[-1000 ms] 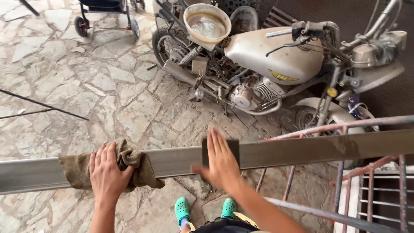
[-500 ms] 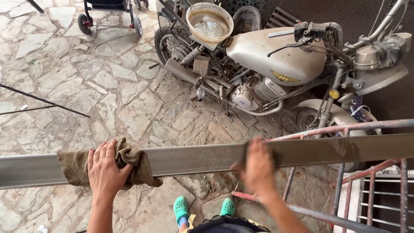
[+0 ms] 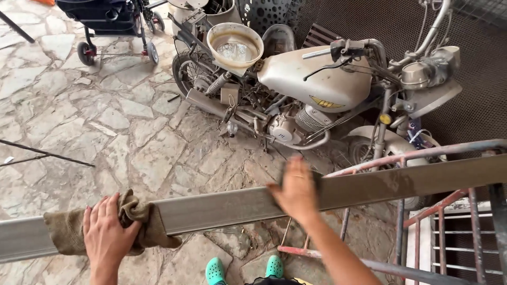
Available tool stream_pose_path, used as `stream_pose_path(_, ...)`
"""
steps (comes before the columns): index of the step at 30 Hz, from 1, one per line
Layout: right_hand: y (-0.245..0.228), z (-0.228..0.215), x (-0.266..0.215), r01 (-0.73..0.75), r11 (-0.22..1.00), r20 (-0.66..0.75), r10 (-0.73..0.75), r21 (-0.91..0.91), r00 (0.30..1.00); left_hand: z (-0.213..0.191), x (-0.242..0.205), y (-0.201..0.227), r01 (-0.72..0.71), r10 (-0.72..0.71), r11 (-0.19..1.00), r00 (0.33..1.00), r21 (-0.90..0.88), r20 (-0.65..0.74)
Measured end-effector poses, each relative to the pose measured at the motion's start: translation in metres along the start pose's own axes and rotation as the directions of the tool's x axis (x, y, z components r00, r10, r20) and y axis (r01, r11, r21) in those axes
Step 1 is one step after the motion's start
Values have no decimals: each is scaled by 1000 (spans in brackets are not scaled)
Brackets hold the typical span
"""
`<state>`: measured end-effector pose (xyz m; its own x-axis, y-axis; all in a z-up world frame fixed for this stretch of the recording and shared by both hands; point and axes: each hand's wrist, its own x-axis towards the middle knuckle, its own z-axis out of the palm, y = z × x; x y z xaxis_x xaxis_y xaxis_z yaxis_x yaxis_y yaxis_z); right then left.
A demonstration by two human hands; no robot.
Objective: Sanding a long metal beam using a sanding block and wiping it with a cloth to prepare the surface.
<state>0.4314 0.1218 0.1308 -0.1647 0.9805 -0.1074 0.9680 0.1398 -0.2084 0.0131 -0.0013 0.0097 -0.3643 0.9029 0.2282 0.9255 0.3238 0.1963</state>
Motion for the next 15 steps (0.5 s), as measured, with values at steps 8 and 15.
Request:
stream_pose_path(8, 39, 58, -37, 342, 822, -266, -492, -455, 829, 4, 2, -1, 2, -2, 1000, 1000, -3, 5)
stream_pose_path(15, -19, 52, -15, 439, 728, -474, -680, -527, 559, 5, 2, 1, 26, -25, 1000, 998, -14, 53)
